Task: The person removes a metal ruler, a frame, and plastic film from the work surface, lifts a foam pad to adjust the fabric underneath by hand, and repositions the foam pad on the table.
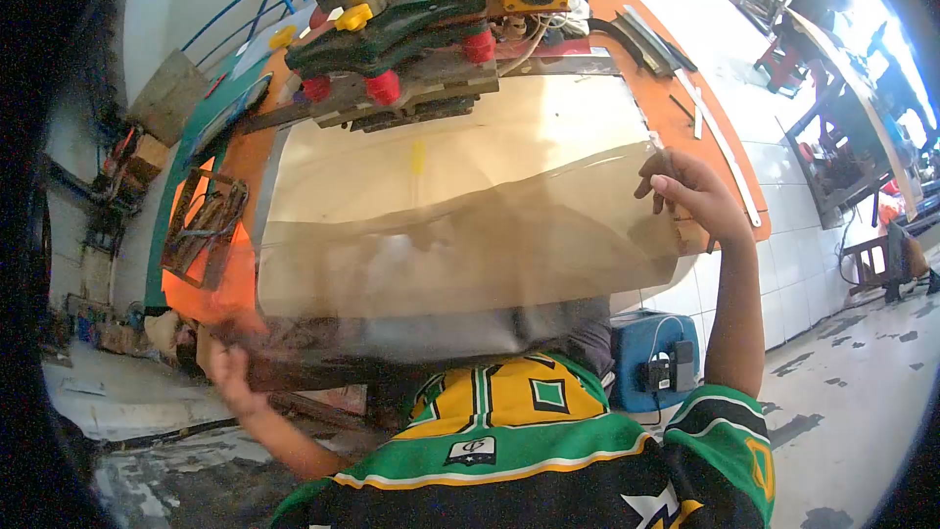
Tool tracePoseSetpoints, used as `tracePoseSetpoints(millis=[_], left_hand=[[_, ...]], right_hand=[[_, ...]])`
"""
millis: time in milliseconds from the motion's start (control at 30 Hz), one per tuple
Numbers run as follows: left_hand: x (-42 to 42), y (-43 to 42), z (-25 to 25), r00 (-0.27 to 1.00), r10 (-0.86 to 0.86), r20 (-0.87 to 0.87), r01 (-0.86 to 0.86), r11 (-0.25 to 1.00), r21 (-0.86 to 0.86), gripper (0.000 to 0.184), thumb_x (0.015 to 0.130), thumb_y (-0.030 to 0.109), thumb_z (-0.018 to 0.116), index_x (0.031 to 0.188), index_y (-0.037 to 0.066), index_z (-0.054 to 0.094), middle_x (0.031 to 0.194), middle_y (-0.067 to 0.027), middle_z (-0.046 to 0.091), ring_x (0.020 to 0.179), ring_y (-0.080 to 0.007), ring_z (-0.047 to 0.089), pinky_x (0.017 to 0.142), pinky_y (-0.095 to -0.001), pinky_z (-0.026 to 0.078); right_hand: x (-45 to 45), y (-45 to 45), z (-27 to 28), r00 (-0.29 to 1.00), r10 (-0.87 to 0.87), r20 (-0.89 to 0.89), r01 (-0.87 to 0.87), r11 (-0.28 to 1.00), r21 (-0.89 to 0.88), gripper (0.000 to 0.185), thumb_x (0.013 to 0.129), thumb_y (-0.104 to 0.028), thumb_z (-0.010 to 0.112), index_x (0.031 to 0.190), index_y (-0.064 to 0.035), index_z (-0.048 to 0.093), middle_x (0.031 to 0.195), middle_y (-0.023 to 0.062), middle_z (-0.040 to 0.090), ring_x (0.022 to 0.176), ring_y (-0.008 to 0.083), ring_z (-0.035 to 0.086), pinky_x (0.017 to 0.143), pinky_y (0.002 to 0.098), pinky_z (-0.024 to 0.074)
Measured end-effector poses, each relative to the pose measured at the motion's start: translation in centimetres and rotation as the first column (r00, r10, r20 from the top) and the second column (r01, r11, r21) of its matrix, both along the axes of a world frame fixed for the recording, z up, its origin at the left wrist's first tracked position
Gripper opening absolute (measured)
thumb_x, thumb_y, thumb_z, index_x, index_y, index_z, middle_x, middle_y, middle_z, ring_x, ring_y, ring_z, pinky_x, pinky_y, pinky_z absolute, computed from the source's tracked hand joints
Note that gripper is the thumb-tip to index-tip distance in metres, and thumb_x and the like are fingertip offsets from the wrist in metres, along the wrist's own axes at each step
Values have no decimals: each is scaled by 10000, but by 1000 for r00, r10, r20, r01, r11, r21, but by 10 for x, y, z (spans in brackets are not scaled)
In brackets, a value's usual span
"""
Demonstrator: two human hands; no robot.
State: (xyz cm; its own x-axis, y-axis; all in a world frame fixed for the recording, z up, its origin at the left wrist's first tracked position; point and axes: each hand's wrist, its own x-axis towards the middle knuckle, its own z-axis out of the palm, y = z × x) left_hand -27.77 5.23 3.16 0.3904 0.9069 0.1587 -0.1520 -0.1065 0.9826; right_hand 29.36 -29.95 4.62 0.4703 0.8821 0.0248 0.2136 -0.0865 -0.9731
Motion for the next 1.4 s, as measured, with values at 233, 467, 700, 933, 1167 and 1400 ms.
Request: tracePoseSetpoints(millis=[233, 467, 700, 933, 1167, 1400], left_hand=[[-120, 100, 67, 848, 432, 307, -526, 619, 583, 756, 991, 395, 660, 1566, -19, 395, 1547, -172, 468, 1370, -283, 498, 1125, -468, 418], [-122, 274, 178, 817, 535, 213, -573, 715, 401, 676, 1057, 480, 552, 1479, -46, 502, 1471, -164, 553, 1317, -295, 545, 1137, -432, 411], [7, 399, 282, 688, 570, 449, -695, 696, 181, 584, 1009, 383, 664, 1409, -28, 551, 1451, -195, 560, 1263, -318, 586, 1033, -426, 487], [-58, 453, 373, 625, 626, 467, -748, 651, 128, 746, 940, 415, 738, 1493, 6, 448, 1534, -202, 463, 1362, -314, 497, 1057, -424, 459], [-70, 491, 254, 861, 502, -83, -508, 841, -184, 939, 870, 446, 812, 1576, 40, 345, 1618, -209, 365, 1462, -309, 408, 1080, -423, 431], [-10, 442, 134, 603, 83, -793, -94, 995, 33, 769, 964, 522, 663, 1562, 84, 457, 1585, -126, 476, 1486, -296, 399, 1177, -494, 297]], right_hand=[[8, 1, -38, 977, -210, -34, 210, 978, -17, 190, 1055, -258, 622, 1037, -69, 637, 827, -16, 673, 656, 8, 523, 589, 168, 404], [4, 2, -46, 959, -272, 81, 271, 962, 21, 184, 1045, -230, 637, 1009, -49, 639, 798, -23, 652, 690, 23, 558, 613, 193, 430], [0, 2, -49, 945, -307, 110, 304, 952, 36, 189, 1040, -215, 642, 1002, -30, 633, 807, -18, 636, 755, 46, 593, 683, 224, 473], [3, 1, -54, 938, -326, 114, 318, 945, 79, 198, 1042, -223, 638, 1000, -30, 632, 801, -30, 610, 755, 36, 578, 669, 217, 454], [9, -6, -58, 931, -362, 46, 354, 928, 117, 204, 1042, -231, 637, 1000, -31, 643, 810, -33, 602, 743, 32, 557, 643, 205, 433], [17, -4, -72, 621, -740, 260, 658, 672, 340, 241, 1032, -227, 635, 1015, 13, 649, 838, 18, 641, 778, 96, 597, 709, 276, 504]])
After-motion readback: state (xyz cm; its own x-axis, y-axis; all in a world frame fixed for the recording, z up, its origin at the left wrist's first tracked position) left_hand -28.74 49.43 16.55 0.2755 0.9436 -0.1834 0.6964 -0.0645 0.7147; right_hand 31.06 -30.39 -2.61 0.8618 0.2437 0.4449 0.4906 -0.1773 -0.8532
